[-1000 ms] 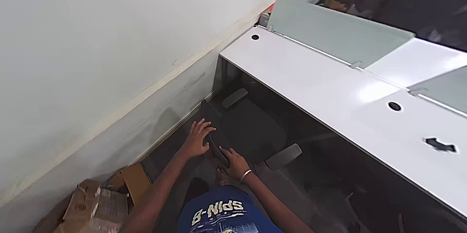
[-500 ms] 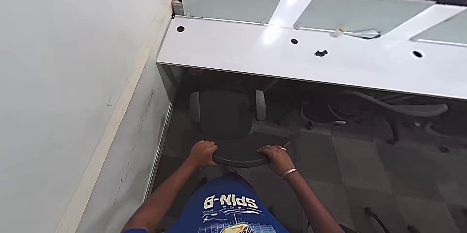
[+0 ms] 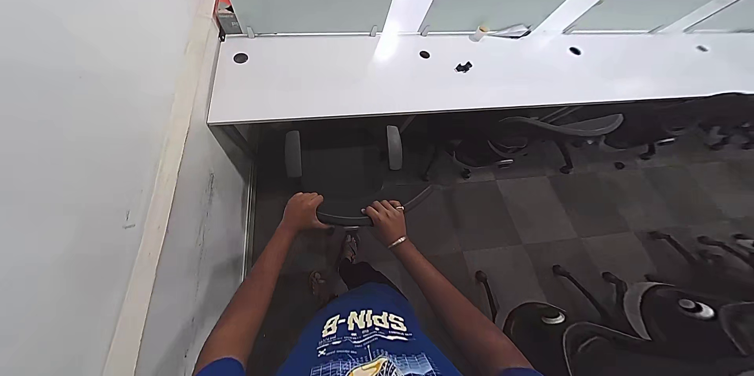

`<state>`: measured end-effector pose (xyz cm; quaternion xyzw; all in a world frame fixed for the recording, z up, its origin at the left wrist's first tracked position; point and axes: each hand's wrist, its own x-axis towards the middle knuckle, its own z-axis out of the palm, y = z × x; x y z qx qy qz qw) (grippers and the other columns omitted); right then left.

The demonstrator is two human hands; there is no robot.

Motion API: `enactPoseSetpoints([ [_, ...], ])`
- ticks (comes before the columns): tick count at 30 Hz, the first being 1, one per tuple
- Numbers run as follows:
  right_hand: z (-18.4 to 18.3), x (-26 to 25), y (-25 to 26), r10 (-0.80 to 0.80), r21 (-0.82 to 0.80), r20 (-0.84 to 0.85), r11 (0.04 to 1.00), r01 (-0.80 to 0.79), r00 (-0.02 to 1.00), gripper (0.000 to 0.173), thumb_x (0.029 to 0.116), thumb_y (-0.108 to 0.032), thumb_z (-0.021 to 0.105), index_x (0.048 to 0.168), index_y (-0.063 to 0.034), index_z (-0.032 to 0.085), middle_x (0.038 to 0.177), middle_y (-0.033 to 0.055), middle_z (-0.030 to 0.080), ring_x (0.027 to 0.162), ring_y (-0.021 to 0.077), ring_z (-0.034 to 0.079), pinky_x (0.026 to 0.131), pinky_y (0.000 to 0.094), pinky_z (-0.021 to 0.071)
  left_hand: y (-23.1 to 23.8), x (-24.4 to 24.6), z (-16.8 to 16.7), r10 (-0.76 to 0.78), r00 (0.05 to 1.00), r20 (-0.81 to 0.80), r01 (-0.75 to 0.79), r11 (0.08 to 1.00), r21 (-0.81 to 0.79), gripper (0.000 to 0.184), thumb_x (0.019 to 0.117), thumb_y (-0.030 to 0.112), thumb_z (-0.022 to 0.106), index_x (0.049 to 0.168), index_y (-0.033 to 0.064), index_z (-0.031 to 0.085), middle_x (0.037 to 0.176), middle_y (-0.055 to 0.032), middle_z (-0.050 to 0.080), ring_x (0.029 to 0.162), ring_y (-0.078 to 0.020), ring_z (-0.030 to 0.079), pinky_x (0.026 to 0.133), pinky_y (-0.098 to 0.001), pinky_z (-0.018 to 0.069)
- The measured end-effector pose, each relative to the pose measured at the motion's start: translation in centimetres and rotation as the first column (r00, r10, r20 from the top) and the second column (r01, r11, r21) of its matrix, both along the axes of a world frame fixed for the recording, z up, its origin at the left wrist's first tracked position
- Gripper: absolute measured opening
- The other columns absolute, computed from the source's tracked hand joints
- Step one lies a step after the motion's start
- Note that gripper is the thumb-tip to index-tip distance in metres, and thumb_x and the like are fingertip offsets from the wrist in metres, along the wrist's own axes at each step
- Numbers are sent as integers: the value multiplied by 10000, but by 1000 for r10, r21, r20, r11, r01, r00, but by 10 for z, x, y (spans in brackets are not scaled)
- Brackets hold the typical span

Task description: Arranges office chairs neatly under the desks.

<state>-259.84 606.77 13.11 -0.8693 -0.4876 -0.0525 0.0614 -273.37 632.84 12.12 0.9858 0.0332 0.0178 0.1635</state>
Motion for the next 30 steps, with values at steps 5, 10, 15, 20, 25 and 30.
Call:
enactPoseSetpoints([
  [5,-2,56,55,-72,9,-42,997,72,997,95,879,-195,696,963,-185,738,933,32,721,915,241,688,929,510,485,48,64,5,32,994,-109,-27,999,44,793,675,808,692,932,59,682,905,-125,702,900,-294,699,813,-490,537],
  [10,11,117,100,-146,-81,-244,988,130,959,246,891,-112,652,1125,-146,720,1121,95,716,1111,321,649,1051,591,416,84,128,9,92,986,-139,-84,994,62,785,665,785,728,969,62,696,933,-123,708,924,-297,696,855,-508,534],
  [15,21,170,143,-175,-157,-353,979,127,919,404,839,10,670,1215,-136,687,1224,115,682,1220,343,592,1124,613,347,121,178,11,129,982,-139,-115,988,105,798,646,790,742,979,66,701,953,-135,701,945,-316,683,887,-533,504],
  [20,27,190,173,-190,-184,-375,975,127,907,525,749,-4,783,1240,-155,677,1260,105,661,1242,357,565,1114,638,343,155,200,8,70,995,-77,-59,990,130,756,651,730,786,992,59,728,993,-174,715,986,-362,690,899,-592,518],
  [25,17,154,139,-186,92,-496,960,264,848,591,723,-96,856,1281,-214,700,1386,83,621,1429,315,443,1276,565,147,146,181,-9,-80,983,168,66,994,87,739,680,736,724,1024,83,755,1002,-165,734,931,-374,698,794,-605,519],
  [30,16,56,53,-485,236,-658,594,769,576,434,912,-184,733,1342,-181,672,1472,91,586,1464,265,438,1234,476,318,133,191,9,-117,953,279,195,943,-271,773,806,625,667,1252,-6,646,1225,-242,652,1169,-446,581,1015,-639,403],
])
